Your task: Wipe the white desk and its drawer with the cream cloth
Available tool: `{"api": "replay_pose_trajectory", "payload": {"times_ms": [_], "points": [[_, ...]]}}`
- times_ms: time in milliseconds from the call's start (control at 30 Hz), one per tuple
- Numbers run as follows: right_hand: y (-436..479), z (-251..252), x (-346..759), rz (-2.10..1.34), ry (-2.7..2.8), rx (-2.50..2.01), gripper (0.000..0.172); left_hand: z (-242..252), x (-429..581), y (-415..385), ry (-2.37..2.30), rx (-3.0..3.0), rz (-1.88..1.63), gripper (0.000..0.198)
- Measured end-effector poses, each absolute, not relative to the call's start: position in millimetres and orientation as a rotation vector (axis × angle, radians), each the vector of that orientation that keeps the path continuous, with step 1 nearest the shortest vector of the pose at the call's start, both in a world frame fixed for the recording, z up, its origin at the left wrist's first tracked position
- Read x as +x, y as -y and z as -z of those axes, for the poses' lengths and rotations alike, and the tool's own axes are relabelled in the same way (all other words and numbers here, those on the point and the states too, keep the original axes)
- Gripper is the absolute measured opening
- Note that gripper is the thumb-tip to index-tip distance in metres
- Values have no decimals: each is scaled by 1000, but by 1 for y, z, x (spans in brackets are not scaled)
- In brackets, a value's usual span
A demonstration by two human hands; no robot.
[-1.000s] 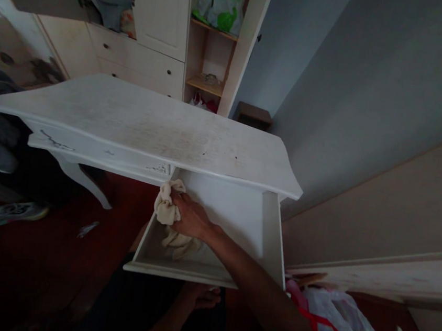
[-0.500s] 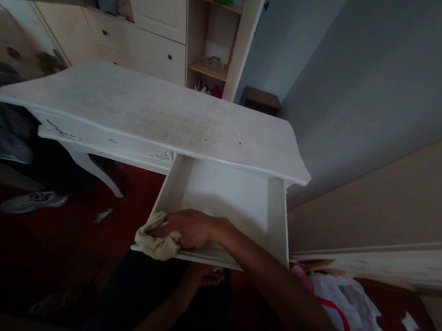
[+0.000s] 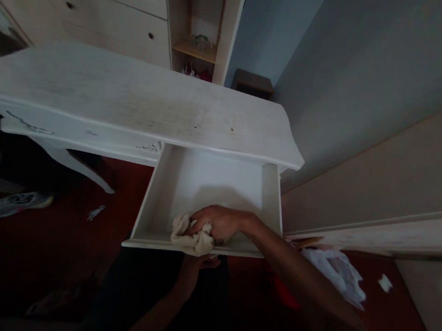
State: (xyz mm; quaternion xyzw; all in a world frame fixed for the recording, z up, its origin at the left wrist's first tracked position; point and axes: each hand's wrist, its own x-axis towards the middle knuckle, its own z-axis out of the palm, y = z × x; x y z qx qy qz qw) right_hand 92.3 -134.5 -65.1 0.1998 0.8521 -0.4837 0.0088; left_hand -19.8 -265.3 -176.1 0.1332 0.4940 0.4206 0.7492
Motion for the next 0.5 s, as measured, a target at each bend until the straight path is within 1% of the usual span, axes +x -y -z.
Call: {"api": "replay_pose_trajectory", "payload": {"times_ms": [100,233,367,500], "points": [[147,60,120,1512,-2584,784,52,176,-22,263,-1060,357,-940,28],[166,50,155,1380,-2499,1062,52,173,-23,261,-1038,430,-948,24],[181,39,184,1242,-2460,1247,46,172,-24,261,-1067,443,-973,23],[188,31,203,1149,-2505,1207,36,176,-26,262,-1067,485,-950,24]]}}
